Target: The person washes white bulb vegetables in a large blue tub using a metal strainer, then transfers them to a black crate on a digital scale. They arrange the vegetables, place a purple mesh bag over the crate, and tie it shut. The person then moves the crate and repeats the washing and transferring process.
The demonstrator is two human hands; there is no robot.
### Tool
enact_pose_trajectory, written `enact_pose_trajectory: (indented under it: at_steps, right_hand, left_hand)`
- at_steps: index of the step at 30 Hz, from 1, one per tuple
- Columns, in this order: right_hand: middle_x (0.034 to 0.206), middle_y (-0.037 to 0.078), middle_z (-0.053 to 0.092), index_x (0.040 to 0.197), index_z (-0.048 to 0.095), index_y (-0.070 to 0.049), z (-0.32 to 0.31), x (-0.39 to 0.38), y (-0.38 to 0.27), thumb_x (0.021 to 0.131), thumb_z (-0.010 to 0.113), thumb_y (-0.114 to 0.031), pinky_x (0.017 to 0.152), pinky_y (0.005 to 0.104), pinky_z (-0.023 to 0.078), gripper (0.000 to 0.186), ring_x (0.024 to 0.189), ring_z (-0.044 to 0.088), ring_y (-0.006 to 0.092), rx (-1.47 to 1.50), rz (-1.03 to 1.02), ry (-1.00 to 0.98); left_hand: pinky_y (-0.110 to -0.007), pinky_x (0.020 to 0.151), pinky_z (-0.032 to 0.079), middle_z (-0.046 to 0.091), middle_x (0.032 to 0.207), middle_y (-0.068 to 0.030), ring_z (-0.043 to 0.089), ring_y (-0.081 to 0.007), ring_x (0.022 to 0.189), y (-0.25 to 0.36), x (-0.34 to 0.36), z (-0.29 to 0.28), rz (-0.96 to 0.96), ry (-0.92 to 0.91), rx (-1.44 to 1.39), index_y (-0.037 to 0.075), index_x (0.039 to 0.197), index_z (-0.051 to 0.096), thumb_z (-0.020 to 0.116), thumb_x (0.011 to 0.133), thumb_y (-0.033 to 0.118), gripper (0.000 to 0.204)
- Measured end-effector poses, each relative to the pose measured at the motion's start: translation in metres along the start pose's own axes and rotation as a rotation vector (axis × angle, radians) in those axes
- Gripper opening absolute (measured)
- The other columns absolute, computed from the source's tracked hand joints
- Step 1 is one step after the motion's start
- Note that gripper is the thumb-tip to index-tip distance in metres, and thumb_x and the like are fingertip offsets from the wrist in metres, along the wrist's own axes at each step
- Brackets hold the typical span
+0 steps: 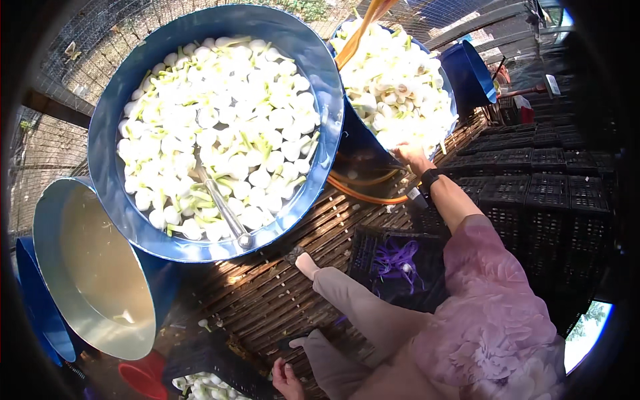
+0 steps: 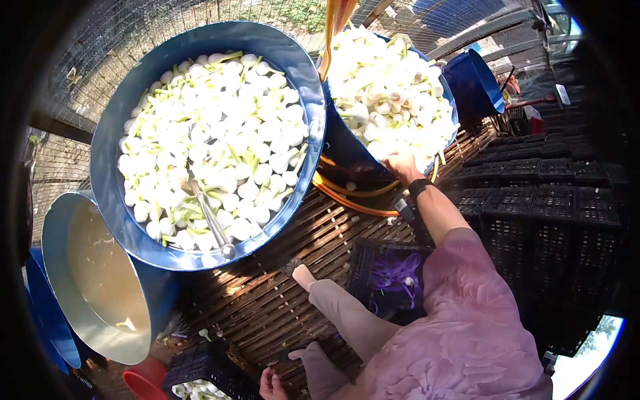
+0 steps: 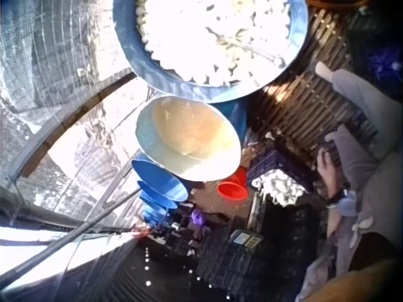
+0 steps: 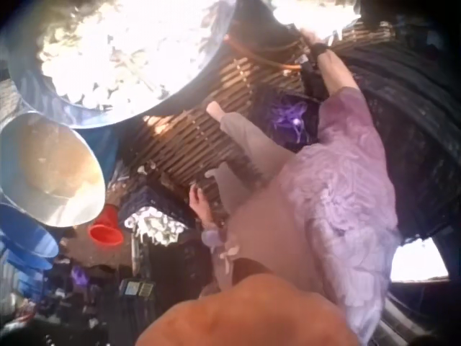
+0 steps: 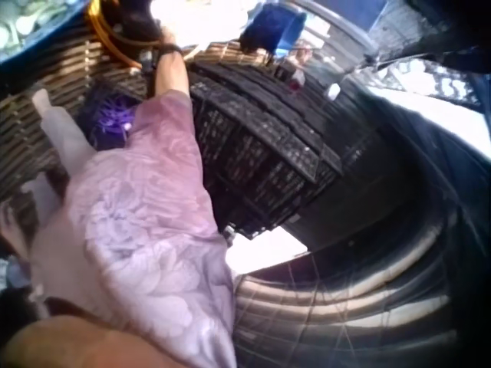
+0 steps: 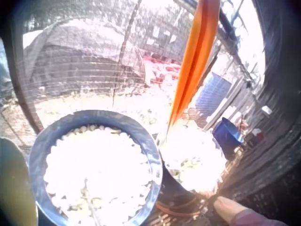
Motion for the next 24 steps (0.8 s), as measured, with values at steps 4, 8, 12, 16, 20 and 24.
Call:
enact_pose_trajectory:
  at_steps: [4, 8, 12, 16, 20, 24]
  right_hand:
    - [0.059, 0.008, 0.056, 0.074, 0.06, 0.002, -0.063, 0.01, 0.0, 0.078, 0.058, -0.002, 0.041, 0.0249, 0.035, 0.006, 0.046, 0.048, 0.0128, 0.315, -0.139, 0.073]
    - [0.076, 0.009, 0.059, 0.088, 0.057, 0.0, -0.02, -0.073, -0.039, 0.083, 0.061, -0.007, 0.047, 0.0218, 0.038, 0.009, 0.059, 0.052, 0.0137, 0.468, -0.062, -0.256]
    - [0.074, 0.004, 0.058, 0.097, 0.056, -0.003, 0.051, -0.19, -0.047, 0.085, 0.064, -0.016, 0.042, 0.019, 0.035, 0.019, 0.049, 0.046, 0.0082, 0.274, -0.03, -0.716]
    - [0.067, 0.004, 0.058, 0.094, 0.058, -0.001, 0.183, -0.334, -0.04, 0.081, 0.067, -0.013, 0.041, 0.0202, 0.037, 0.02, 0.05, 0.049, 0.0076, 0.061, 0.075, -1.152]
    - [0.066, 0.003, 0.057, 0.092, 0.059, 0.0, 0.303, -0.474, -0.014, 0.082, 0.065, -0.009, 0.044, 0.02, 0.037, 0.015, 0.05, 0.048, 0.0075, -0.227, 0.06, -1.417]
    - [0.065, 0.0, 0.055, 0.091, 0.058, -0.001, 0.371, -0.593, 0.011, 0.083, 0.063, -0.009, 0.045, 0.0198, 0.036, 0.012, 0.051, 0.046, 0.0062, -0.442, -0.084, -1.533]
  left_hand:
    - [-0.039, 0.09, 0.045, 0.054, 0.124, -0.0189, 0.055, -0.0304, 0.105, -0.019, -0.002, -0.013, -0.117, -0.054, -0.034, 0.01, 0.125, 0.056, 0.059, 0.089, 0.014, 0.036]
    - [-0.023, 0.074, 0.047, 0.061, 0.095, -0.005, 0.056, -0.0102, 0.082, -0.096, -0.015, -0.024, -0.166, 0.161, -0.409, 0.0, 0.113, 0.058, 0.058, 0.088, 0.008, 0.027]
    - [-0.022, 0.074, 0.047, 0.062, 0.096, -0.0032, 0.058, -0.0086, 0.086, -0.111, -0.014, -0.019, 0.018, 0.161, -0.337, -0.001, 0.115, 0.057, 0.059, 0.088, 0.007, 0.029]
    - [-0.023, 0.076, 0.047, 0.061, 0.095, -0.0028, 0.057, -0.0095, 0.086, -0.133, -0.038, -0.019, 0.02, 0.226, -0.438, 0.003, 0.113, 0.059, 0.058, 0.087, 0.003, 0.026]
    - [-0.023, 0.075, 0.048, 0.061, 0.096, -0.0052, 0.058, -0.0114, 0.085, -0.183, -0.074, -0.039, 0.012, 0.363, -0.489, 0.002, 0.113, 0.059, 0.059, 0.086, 0.005, 0.027]
    - [-0.024, 0.074, 0.048, 0.061, 0.097, -0.0052, 0.058, -0.0111, 0.085, -0.26, -0.118, -0.058, -0.066, 0.499, -0.558, 0.003, 0.113, 0.059, 0.059, 0.087, 0.007, 0.027]
Point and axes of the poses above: each hand's wrist, its own x-axis towards the middle knuckle, its own z-axis out of the palm, y = z × x, the point moved 2 cm from there along x, towards the middle knuckle
